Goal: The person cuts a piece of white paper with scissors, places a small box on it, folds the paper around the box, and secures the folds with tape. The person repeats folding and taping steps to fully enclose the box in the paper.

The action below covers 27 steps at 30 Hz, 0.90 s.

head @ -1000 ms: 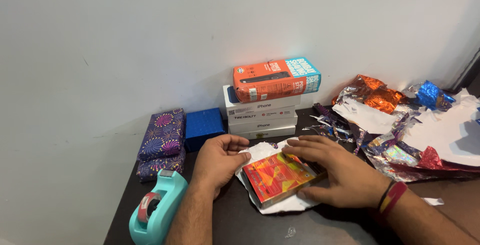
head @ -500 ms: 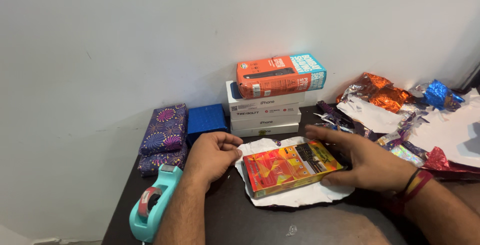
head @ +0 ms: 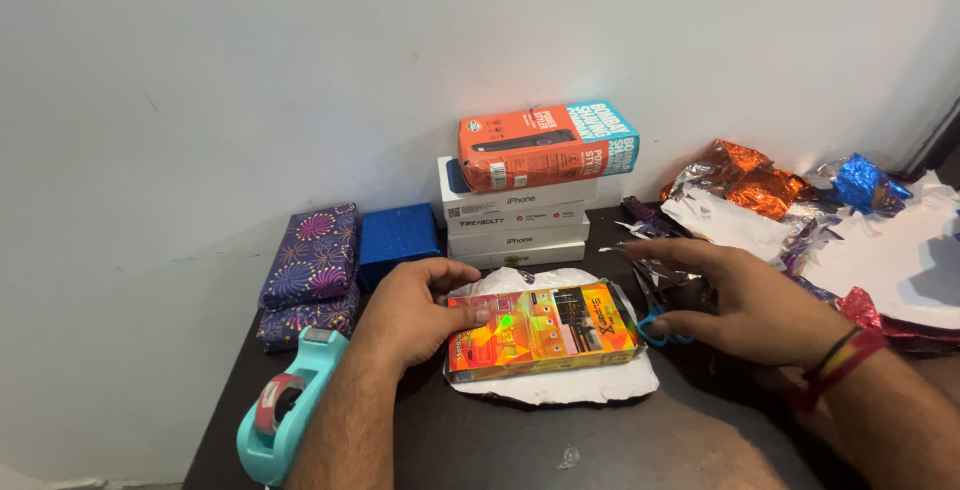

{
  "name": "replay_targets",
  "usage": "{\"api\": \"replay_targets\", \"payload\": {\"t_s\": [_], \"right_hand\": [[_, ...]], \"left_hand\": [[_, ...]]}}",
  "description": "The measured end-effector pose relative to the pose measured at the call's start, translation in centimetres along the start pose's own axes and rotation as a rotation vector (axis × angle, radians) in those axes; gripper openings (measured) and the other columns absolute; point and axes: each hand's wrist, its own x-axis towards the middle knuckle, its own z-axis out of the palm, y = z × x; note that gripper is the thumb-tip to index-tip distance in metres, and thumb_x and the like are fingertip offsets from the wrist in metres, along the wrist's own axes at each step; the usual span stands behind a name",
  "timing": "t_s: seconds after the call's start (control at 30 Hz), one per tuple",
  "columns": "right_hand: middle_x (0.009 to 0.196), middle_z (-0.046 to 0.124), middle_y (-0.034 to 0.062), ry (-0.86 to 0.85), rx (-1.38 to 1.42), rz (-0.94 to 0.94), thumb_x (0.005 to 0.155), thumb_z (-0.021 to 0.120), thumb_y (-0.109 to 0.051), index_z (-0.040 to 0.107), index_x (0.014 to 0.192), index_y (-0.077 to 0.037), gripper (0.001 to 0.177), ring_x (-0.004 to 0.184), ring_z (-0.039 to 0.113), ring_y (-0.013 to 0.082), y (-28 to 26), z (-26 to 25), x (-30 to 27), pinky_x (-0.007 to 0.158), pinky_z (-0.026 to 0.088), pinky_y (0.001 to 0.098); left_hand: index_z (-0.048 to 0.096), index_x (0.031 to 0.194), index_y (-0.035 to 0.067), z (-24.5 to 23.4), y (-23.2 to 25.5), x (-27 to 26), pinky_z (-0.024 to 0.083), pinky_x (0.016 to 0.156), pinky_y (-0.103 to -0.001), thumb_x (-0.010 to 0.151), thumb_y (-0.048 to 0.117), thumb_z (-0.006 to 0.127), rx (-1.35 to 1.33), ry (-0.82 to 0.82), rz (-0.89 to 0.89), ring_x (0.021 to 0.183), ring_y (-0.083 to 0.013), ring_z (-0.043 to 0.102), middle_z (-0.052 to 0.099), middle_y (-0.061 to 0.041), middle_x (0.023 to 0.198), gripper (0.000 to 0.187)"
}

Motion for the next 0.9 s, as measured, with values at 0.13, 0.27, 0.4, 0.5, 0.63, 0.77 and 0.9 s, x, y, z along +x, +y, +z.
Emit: {"api": "replay_targets", "payload": {"t_s": [0.13,0.27,0.4,0.5,0.63,0.77,0.9], "right_hand": [[0.128,0.072,-0.0032,-0.111,-0.255,0.139,0.074,0.087,-0.017,0.068,0.134,-0.024,0.063,0.116,0.064,0.0130,0.3,-0.9,-0.1,0.102,0.052,0.0291],[0.115,0.073,-0.0023,-0.074,-0.296,0.139,0.073,0.077,-0.010,0.077,0.116,-0.019,0.043,0.107,0.068,0.0146,1.1,-1.4,0.2,0.097,0.056,0.0293],[0.108,0.074,0.0008,0.028,-0.469,0.128,0.077,0.079,-0.012,0.081,0.104,-0.015,0.028,0.103,0.068,0.0173,1.2,-1.5,0.1,0.094,0.058,0.0315],[0.109,0.078,0.0057,0.222,-0.372,0.099,0.084,0.079,-0.023,0.080,0.108,-0.011,0.027,0.106,0.068,0.0203,0.3,0.5,0.2,0.092,0.060,0.0346],[0.123,0.070,0.0111,0.151,-0.076,-0.445,0.074,0.084,-0.030,0.070,0.123,-0.010,0.055,0.116,0.063,0.0269,-1.8,4.3,-0.2,0.099,0.051,0.0388],[0.144,0.057,0.0120,0.028,-0.186,-0.440,0.071,0.086,-0.032,0.068,0.135,-0.015,0.069,0.131,0.054,0.0290,-3.5,6.1,0.4,0.106,0.045,0.0404],[0.145,0.057,0.0079,0.003,-0.221,-0.292,0.067,0.087,-0.033,0.072,0.131,-0.021,0.066,0.130,0.055,0.0253,-3.9,6.2,0.5,0.107,0.046,0.0392]], "left_hand": [[0.074,0.119,0.006,0.0,-0.2,0.0,0.060,0.076,-0.030,0.070,0.010,0.089,-0.068,-0.010,-0.031,0.083,-0.0145,0.073,0.080,-0.009,0.097,0.051],[0.073,0.118,0.005,-0.2,-0.1,-0.1,0.061,0.077,-0.029,0.069,0.010,0.089,-0.098,-0.017,-0.052,0.084,-0.0138,0.074,0.080,-0.009,0.095,0.052],[0.073,0.117,0.002,-0.2,0.0,0.1,0.062,0.076,-0.029,0.066,0.010,0.091,-0.095,-0.004,-0.052,0.082,-0.0140,0.074,0.080,-0.009,0.094,0.055],[0.074,0.117,0.003,-0.2,0.1,0.0,0.061,0.076,-0.029,0.066,0.013,0.092,-0.050,0.020,-0.087,0.081,-0.0155,0.074,0.080,-0.011,0.093,0.055],[0.076,0.114,0.002,-0.3,0.1,-0.1,0.061,0.074,-0.030,0.066,0.015,0.091,-0.058,0.008,-0.125,0.078,-0.0153,0.076,0.081,-0.012,0.091,0.052],[0.080,0.106,0.004,-0.5,0.0,-0.2,0.058,0.074,-0.030,0.070,0.022,0.090,-0.013,0.040,-0.101,0.076,-0.0143,0.073,0.081,-0.010,0.089,0.041],[0.083,0.098,0.007,-0.4,-0.2,0.0,0.057,0.072,-0.033,0.085,0.028,0.078,0.015,0.119,-0.080,0.072,-0.0157,0.073,0.081,-0.009,0.083,0.025]]}}
